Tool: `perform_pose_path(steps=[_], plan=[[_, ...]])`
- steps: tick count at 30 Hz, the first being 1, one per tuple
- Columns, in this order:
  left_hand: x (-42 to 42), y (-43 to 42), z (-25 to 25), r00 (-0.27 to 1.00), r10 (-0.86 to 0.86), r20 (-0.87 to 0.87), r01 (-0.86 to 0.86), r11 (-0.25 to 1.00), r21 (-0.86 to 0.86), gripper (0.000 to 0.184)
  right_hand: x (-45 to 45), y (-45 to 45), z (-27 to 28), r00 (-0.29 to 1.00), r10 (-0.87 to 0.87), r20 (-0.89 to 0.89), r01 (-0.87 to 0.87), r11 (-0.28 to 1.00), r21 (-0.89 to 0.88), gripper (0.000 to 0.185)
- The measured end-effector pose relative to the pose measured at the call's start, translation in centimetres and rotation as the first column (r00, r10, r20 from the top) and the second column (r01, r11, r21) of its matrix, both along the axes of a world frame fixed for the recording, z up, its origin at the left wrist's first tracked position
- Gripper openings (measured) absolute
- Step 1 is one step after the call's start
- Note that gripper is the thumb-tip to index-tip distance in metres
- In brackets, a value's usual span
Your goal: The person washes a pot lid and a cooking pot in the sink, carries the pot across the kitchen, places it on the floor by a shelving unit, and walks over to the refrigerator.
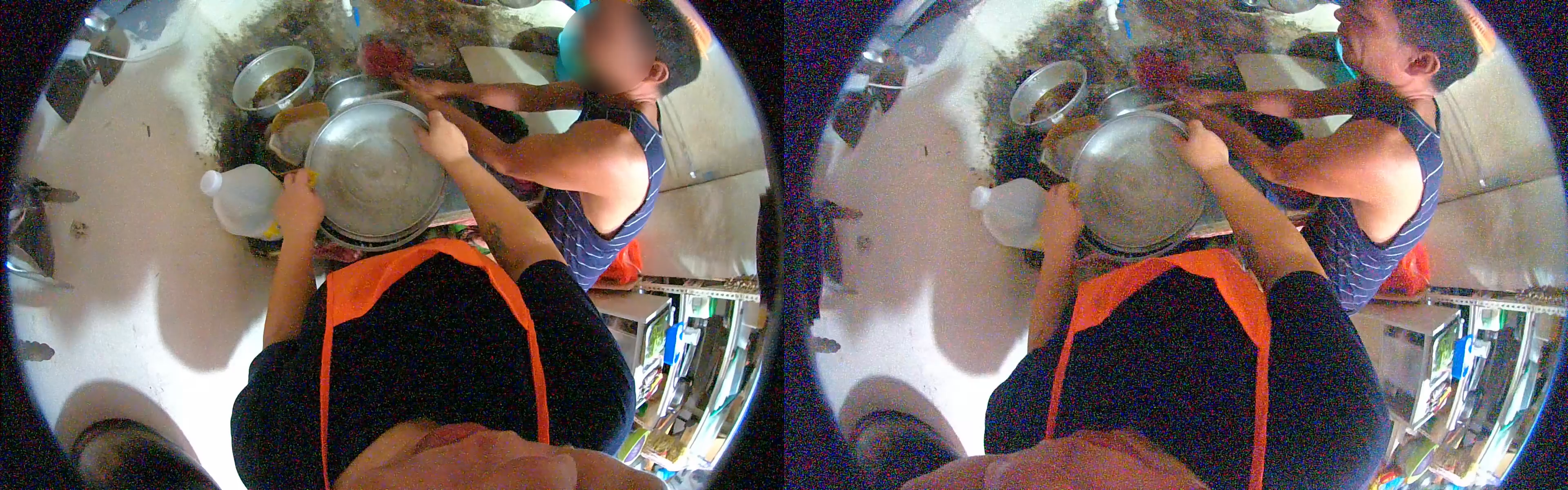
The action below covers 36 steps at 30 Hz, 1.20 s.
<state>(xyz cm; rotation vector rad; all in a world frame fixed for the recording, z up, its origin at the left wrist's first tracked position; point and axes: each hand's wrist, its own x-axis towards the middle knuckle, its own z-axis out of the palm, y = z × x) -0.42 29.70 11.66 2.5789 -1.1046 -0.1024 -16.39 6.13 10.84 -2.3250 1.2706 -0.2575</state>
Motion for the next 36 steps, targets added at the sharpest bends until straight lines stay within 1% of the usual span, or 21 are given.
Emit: perform_pose_path(steps=[4,6,10,12,15,16,18,21,24,30,36], plan=[[0.8,0.1,-0.9,1.000,-0.011,0.024,0.011,1.000,-0.019,0.029,0.6,0.0,-0.5,1.000,-0.015,-0.013,0.014,1.000,-0.012,0.040],[0.5,0.1,-0.7,0.999,-0.030,0.033,0.030,1.000,-0.003,0.028,0.3,-0.2,-0.8,1.000,-0.005,0.028,0.006,0.999,-0.041,0.040],[0.4,0.1,-0.2,1.000,-0.019,0.000,0.019,1.000,-0.002,0.026,0.4,-0.1,-0.5,1.000,0.011,0.000,-0.011,1.000,-0.020,0.039],[0.1,0.1,-0.3,1.000,-0.025,0.000,0.025,0.998,-0.054,0.025,0.2,-0.1,-0.4,1.000,0.001,0.010,-0.001,0.999,-0.036,0.038],[-0.2,0.1,-0.1,1.000,-0.014,-0.004,0.014,0.999,-0.048,0.026,-0.1,-0.3,-0.6,0.999,0.017,0.039,-0.016,0.999,-0.040,0.038],[-0.2,0.0,-0.1,1.000,-0.013,-0.005,0.013,0.999,-0.048,0.026,0.0,-0.3,-0.4,0.999,0.018,0.039,-0.016,0.999,-0.040,0.038],[0.0,0.1,-0.3,1.000,-0.022,0.007,0.023,0.998,-0.051,0.026,0.1,-0.2,-0.1,0.999,-0.022,-0.023,0.021,1.000,-0.011,0.038],[0.0,0.2,-0.5,0.999,-0.039,0.029,0.042,0.995,-0.087,0.026,0.0,-0.1,0.2,0.999,-0.015,-0.037,0.015,1.000,0.003,0.039],[0.0,0.2,-0.7,0.998,-0.040,0.048,0.045,0.993,-0.105,0.026,-0.2,0.1,0.2,1.000,-0.005,-0.001,0.005,1.000,-0.012,0.039],[0.0,0.1,-0.7,0.999,-0.013,0.033,0.015,0.999,-0.047,0.026,-0.3,0.0,0.3,1.000,-0.004,-0.012,0.004,1.000,-0.013,0.038],[-0.2,0.1,-0.5,1.000,-0.003,0.014,0.003,0.999,-0.043,0.028,-0.3,0.1,0.2,1.000,-0.007,0.000,0.007,0.999,-0.032,0.038]])
